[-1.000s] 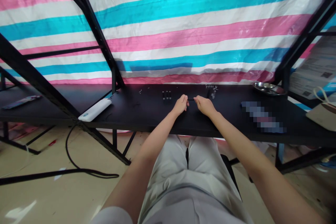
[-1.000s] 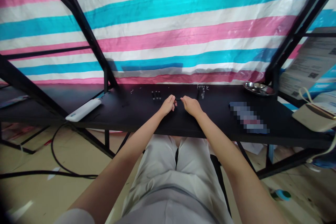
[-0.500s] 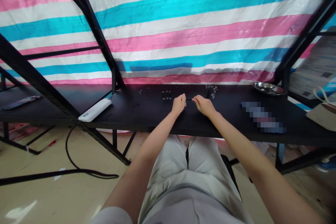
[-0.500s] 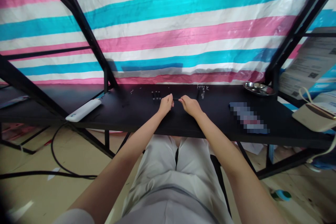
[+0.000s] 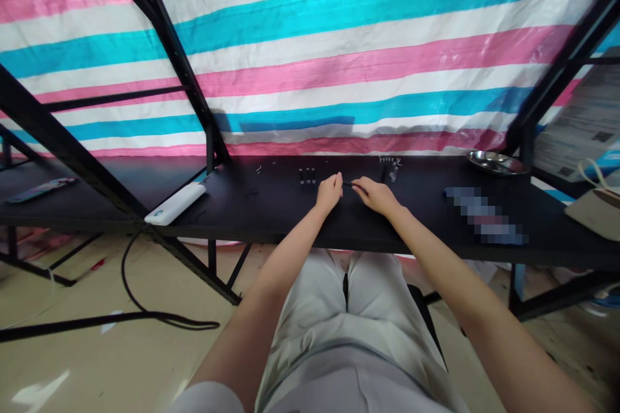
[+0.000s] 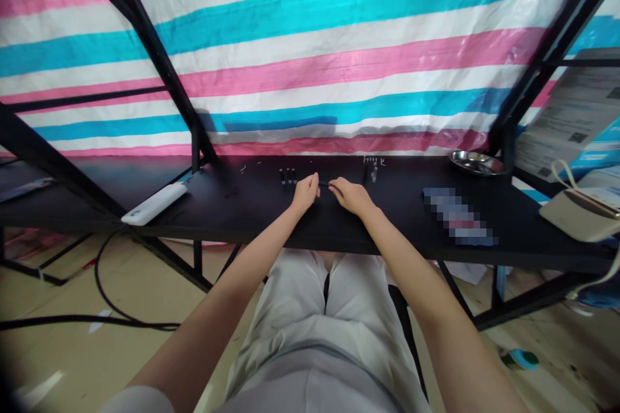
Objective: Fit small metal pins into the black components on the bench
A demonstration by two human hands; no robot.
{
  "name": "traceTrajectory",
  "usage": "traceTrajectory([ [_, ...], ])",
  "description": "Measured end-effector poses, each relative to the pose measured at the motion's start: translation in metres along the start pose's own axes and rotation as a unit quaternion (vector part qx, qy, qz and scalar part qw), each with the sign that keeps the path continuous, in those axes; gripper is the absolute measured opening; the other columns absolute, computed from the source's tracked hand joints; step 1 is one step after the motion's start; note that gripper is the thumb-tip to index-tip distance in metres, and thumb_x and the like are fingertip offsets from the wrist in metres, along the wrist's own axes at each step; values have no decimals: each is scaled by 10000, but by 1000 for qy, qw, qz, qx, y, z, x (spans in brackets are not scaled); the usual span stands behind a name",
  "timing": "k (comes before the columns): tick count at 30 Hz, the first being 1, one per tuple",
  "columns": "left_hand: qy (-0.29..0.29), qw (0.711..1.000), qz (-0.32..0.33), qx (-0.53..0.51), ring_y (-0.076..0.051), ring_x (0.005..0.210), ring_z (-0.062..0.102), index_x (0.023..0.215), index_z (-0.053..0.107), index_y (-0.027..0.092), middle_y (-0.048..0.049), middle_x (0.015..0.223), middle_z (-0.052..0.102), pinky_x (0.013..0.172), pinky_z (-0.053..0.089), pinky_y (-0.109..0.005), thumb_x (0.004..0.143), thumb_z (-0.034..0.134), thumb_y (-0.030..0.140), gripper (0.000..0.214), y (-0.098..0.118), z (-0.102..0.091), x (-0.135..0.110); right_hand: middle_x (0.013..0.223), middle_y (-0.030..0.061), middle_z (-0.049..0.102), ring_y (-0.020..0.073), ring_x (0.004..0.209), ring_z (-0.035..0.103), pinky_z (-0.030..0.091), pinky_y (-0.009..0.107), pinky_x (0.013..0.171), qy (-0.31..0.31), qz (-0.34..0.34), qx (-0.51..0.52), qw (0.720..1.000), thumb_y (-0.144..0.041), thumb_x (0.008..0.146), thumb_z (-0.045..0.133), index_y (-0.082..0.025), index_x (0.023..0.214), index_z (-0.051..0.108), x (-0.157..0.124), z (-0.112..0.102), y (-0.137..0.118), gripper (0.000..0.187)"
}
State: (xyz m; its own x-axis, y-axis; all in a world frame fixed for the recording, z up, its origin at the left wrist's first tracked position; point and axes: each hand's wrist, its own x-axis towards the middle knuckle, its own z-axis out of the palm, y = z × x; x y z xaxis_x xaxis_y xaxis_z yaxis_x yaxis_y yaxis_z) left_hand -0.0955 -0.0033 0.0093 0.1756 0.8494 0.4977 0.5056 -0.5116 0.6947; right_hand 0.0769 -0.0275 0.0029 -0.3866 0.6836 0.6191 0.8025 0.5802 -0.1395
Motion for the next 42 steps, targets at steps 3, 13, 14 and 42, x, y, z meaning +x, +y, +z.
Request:
traceTrajectory([
  [3,0,1000,6,23,-108,544,521,590,452,184,18,535,543,652,390,-227,935,287,412,446,-1,1,0,1017,61,620,149,853,598,424,227,629,-18,10,-28,999,-365,934,349,-203,1077,590,1,1,1,324],
  [13,-15,998,-43,47,-133,728,580,929,503,216,8,791,634,704,406,-244,853,481,180,87,-13,7,4,926,60,608,160,801,571,384,240,595,-39,123,-97,987,-295,889,443,-189,975,606,0,2,13,212],
  [14,-28,998,-31,40,-129,738,581,937,510,218,9,811,635,711,410,-241,842,491,161,113,-14,8,4,927,58,610,155,802,571,388,237,606,-34,109,-83,990,-301,895,436,-191,989,602,0,2,13,221],
  [42,-85,995,46,36,-86,624,539,1023,539,201,10,837,637,681,423,-218,793,498,160,237,-11,10,-1,867,78,684,202,831,620,445,286,707,-24,422,-46,905,-376,783,536,-197,848,674,-7,-6,63,235],
])
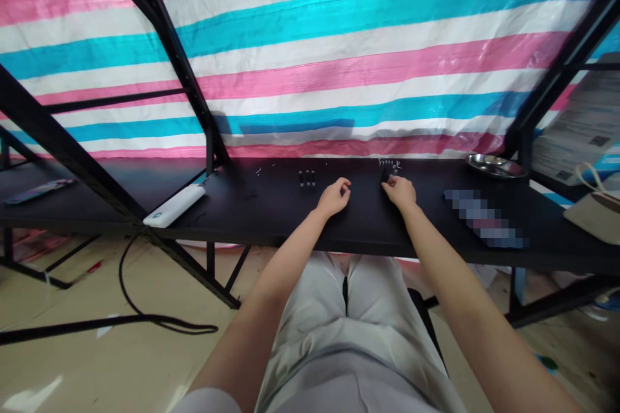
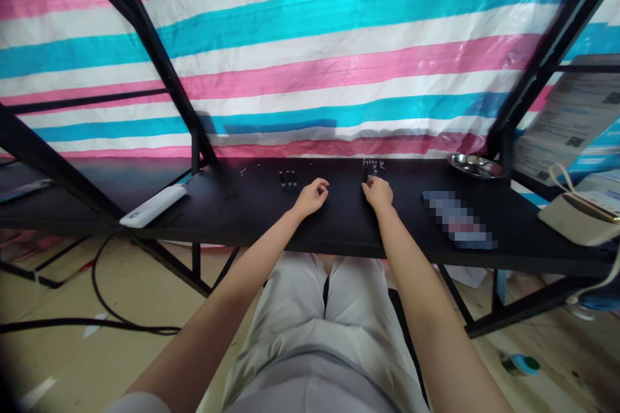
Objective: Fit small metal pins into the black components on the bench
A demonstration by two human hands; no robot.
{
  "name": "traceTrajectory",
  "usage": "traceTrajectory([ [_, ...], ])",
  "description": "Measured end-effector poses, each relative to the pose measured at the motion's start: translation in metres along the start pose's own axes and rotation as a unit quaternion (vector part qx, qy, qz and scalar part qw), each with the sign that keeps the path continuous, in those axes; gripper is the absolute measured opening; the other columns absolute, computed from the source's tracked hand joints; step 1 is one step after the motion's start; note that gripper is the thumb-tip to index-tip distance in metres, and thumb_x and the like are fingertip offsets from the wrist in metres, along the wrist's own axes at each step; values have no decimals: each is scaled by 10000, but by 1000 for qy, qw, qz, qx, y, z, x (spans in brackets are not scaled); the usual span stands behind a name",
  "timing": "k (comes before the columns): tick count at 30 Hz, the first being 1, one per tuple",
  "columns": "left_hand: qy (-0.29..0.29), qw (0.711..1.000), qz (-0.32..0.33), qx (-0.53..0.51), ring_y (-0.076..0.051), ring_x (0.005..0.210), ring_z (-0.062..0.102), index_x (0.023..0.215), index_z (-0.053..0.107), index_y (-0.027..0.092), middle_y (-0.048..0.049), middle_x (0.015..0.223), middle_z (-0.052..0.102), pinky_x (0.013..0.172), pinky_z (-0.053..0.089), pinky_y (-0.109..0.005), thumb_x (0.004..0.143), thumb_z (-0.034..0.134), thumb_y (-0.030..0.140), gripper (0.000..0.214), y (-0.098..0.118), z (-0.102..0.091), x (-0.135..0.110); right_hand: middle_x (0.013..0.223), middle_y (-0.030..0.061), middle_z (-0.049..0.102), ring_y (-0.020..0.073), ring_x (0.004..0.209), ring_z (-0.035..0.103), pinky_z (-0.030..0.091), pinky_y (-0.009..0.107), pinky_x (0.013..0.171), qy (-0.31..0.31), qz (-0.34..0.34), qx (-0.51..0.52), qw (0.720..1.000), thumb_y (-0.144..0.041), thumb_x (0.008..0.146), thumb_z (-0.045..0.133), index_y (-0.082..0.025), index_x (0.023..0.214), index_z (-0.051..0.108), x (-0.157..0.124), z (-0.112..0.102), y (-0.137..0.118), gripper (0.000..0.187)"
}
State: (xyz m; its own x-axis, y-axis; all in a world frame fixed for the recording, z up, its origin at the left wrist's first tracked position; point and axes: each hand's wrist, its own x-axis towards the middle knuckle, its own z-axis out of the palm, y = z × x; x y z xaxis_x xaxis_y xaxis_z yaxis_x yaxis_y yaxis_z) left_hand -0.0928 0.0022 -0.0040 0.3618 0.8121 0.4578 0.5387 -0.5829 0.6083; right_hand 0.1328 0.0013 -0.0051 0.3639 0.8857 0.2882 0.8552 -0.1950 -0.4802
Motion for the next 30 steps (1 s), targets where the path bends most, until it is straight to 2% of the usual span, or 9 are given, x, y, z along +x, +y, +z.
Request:
traceTrajectory([
  [4,0,1000,-2,2,-90,637,545,1022,537,203,9,833,636,685,421,-219,793,494,162,237,0,0,0,888,79,685,206,864,620,456,295,731,-18,7,4,1000,-370,771,552,-202,864,679,4,6,-2,231],
  [19,-3,1000,3,10,-91,631,546,1007,538,203,14,815,639,682,425,-221,791,500,169,222,-1,1,0,888,92,680,217,867,622,457,304,739,-13,13,8,1000,-358,782,562,-182,874,682,6,7,2,232],
  [26,-6,1000,2,7,-93,638,547,1013,543,204,11,813,638,694,431,-225,789,505,168,230,-1,0,0,874,112,680,214,852,623,454,289,731,-4,48,-2,999,-232,758,575,-159,870,683,7,-1,16,172],
  [30,-2,1000,13,3,-94,628,540,1004,549,198,13,798,637,685,430,-225,783,507,163,228,-4,1,0,901,125,679,229,867,627,456,299,736,-2,67,-5,998,-290,759,600,-167,872,695,4,-5,14,192],
])
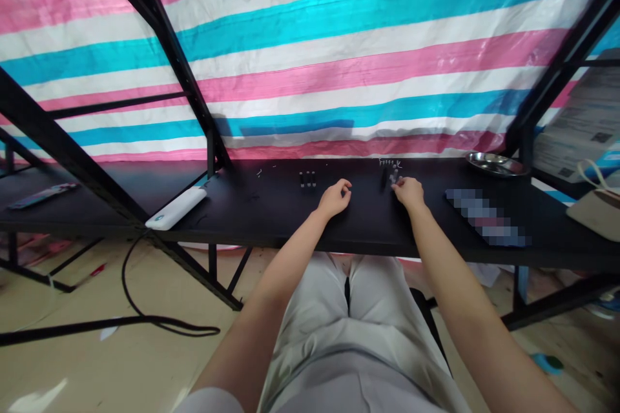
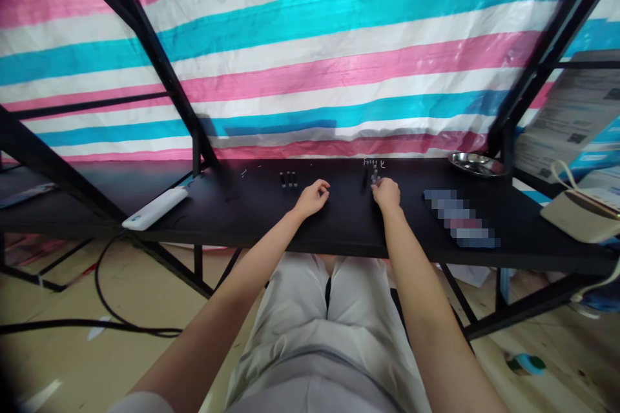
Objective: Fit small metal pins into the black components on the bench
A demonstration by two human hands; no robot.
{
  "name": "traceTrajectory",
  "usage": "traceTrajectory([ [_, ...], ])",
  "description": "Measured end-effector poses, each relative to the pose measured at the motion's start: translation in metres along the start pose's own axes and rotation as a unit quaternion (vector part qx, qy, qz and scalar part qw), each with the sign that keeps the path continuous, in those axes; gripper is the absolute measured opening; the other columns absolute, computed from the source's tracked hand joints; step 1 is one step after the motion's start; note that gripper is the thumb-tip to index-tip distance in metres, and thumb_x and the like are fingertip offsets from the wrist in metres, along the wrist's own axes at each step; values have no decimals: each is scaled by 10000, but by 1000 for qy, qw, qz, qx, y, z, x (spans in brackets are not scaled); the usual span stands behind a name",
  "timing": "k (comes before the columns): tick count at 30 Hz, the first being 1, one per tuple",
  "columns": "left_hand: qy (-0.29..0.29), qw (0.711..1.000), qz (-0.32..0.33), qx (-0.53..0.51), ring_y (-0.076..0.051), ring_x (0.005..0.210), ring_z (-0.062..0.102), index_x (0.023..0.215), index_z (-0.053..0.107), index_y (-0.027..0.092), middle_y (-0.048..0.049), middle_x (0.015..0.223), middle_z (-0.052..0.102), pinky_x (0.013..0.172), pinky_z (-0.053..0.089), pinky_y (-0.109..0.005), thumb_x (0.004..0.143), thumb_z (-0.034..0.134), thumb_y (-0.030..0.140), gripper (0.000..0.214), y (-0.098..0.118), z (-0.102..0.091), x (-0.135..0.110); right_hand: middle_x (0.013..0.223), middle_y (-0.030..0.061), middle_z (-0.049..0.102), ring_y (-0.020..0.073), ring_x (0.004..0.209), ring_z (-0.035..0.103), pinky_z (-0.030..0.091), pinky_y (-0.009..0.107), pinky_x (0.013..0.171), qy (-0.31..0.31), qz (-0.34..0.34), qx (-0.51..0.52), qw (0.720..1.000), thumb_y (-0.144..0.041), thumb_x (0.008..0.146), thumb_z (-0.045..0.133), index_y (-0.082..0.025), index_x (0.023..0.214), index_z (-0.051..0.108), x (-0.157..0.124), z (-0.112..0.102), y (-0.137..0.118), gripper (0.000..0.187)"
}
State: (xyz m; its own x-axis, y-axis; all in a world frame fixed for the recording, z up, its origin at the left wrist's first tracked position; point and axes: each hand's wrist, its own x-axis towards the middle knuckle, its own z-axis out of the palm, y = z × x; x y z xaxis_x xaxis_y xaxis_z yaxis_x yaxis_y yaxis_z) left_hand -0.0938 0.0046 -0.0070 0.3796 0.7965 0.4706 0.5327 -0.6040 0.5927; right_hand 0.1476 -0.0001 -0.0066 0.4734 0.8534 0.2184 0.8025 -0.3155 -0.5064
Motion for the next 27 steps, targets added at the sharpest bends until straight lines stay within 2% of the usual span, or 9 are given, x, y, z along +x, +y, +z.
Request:
traceTrajectory([
  [4,-6,1000,-11,9,-91,605,530,994,552,200,15,782,634,667,424,-221,786,505,168,216,1,-1,0,888,126,678,239,854,633,466,316,727,6,9,5,1000,-365,756,618,-178,870,709,-3,0,-3,238],
  [10,-11,1000,-25,4,-96,629,549,982,563,202,9,789,639,675,430,-221,788,508,167,205,5,-2,-1,881,128,678,241,851,636,475,320,724,21,1,-5,1000,-383,745,634,-178,889,722,-1,2,-2,266],
  [17,23,1000,-6,14,-105,620,542,949,573,200,11,739,629,638,419,-219,806,480,174,172,1,-2,0,930,147,675,258,876,635,479,339,727,-12,15,-39,999,-384,746,624,-178,954,704,-6,-5,-5,304],
  [23,28,997,-36,64,-131,678,569,949,576,219,2,754,625,661,427,-238,819,462,175,178,10,-9,-3,934,174,666,270,861,636,473,355,715,-10,-8,-67,998,-363,789,524,-155,928,701,-18,-9,-11,307],
  [25,51,994,-50,82,-144,722,581,976,566,222,-12,805,629,685,438,-251,827,446,166,199,14,-12,-4,921,182,664,271,853,636,472,358,715,-11,-22,-72,997,-368,801,495,-148,916,705,-23,-9,-15,325],
  [27,102,988,-62,95,-160,812,590,1030,547,217,-40,919,623,720,451,-260,830,432,150,240,16,-15,-5,904,184,664,272,845,636,471,358,716,-16,-42,-78,996,-371,811,476,-146,889,712,-28,-10,-21,334],
])
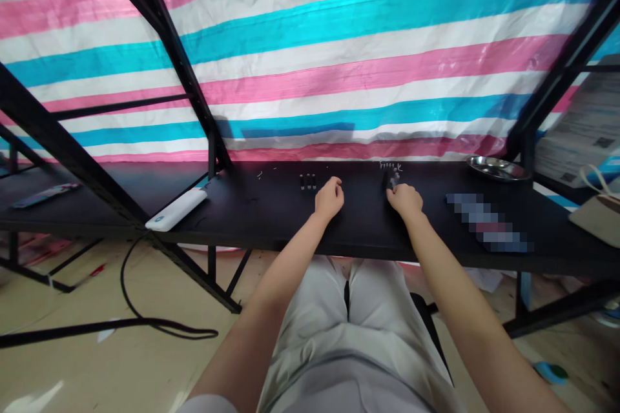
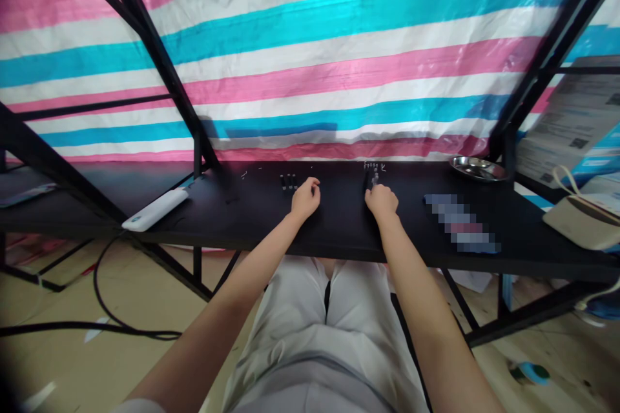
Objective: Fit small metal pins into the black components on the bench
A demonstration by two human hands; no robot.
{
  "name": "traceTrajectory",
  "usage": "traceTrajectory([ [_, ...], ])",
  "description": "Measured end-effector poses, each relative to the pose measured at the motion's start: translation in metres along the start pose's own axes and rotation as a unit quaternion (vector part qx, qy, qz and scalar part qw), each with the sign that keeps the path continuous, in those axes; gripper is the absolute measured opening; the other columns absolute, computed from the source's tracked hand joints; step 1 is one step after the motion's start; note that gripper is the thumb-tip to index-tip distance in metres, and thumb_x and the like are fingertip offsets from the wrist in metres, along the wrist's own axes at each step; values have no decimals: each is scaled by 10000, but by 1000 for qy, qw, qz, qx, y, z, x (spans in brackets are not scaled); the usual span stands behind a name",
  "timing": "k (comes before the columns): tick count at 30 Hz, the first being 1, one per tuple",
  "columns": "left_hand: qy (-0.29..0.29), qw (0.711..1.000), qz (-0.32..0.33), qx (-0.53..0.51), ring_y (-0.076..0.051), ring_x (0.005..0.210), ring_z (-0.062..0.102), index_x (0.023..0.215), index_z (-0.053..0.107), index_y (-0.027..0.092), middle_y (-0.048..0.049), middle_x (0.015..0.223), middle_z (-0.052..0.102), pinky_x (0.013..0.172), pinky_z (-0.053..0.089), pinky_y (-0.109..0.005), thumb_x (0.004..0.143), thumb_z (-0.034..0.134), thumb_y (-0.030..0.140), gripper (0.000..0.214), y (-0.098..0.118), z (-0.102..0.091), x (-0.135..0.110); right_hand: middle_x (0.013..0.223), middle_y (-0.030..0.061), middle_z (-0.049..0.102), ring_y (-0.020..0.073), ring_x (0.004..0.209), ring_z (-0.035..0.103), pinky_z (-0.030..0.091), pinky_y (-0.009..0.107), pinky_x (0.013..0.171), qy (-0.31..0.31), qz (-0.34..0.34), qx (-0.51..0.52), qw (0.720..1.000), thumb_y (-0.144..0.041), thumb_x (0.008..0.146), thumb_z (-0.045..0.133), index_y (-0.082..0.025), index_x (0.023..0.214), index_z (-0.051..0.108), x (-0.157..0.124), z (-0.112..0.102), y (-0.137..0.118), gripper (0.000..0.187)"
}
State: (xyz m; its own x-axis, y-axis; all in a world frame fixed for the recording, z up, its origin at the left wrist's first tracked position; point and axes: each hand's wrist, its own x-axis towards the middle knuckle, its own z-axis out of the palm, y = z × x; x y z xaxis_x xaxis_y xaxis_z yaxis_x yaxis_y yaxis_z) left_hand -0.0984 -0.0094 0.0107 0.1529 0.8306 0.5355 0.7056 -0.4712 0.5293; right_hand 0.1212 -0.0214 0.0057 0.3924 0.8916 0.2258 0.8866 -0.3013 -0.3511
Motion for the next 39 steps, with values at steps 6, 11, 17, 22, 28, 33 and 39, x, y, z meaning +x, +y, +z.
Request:
traceTrajectory([
  [6,136,989,-39,40,-225,1159,471,1220,466,184,-104,1319,438,951,415,-331,809,415,85,425,-3,-10,4,870,155,670,263,834,635,461,337,700,-26,-71,-20,997,-407,845,415,-177,825,713,-9,-3,-12,377],
  [11,99,985,-99,105,-251,1161,456,1327,388,187,-76,1443,326,950,427,-368,824,399,91,513,-6,-11,6,881,135,671,249,849,633,446,311,701,-47,-81,-31,995,-427,852,399,-183,825,703,-10,-5,-14,390],
  [17,68,985,-118,103,-309,1166,439,1290,433,169,-109,1408,372,920,430,-432,845,417,135,447,-14,-4,8,872,131,671,249,846,633,437,309,693,-47,-87,-32,995,-431,856,402,-191,814,697,-10,-4,-13,382],
  [22,91,990,-87,70,-261,1066,505,1109,530,135,-150,1231,483,923,417,-393,800,399,32,351,-22,-1,11,845,131,671,243,815,631,428,303,668,-38,-98,-27,994,-430,851,408,-186,793,696,-9,-1,-12,382],
  [28,113,989,-84,-40,-175,835,562,763,519,161,-82,947,538,799,456,-336,753,393,-25,225,-31,3,17,794,119,667,237,764,628,403,292,618,-18,-112,-21,993,-433,849,414,-188,749,680,-8,2,-10,375],
  [33,24,954,-111,-278,-83,612,554,804,464,161,-10,824,537,654,471,-262,768,476,21,145,-25,14,20,734,73,653,201,711,607,388,274,602,10,-186,26,982,-437,868,407,-203,735,644,-11,5,-15,358],
  [39,-72,878,-135,-454,-68,567,584,840,435,146,5,798,548,606,475,-243,753,505,-6,188,-18,20,17,890,55,651,160,762,592,408,249,638,19,-329,124,936,-423,900,390,-208,946,603,-20,10,-29,306],
])
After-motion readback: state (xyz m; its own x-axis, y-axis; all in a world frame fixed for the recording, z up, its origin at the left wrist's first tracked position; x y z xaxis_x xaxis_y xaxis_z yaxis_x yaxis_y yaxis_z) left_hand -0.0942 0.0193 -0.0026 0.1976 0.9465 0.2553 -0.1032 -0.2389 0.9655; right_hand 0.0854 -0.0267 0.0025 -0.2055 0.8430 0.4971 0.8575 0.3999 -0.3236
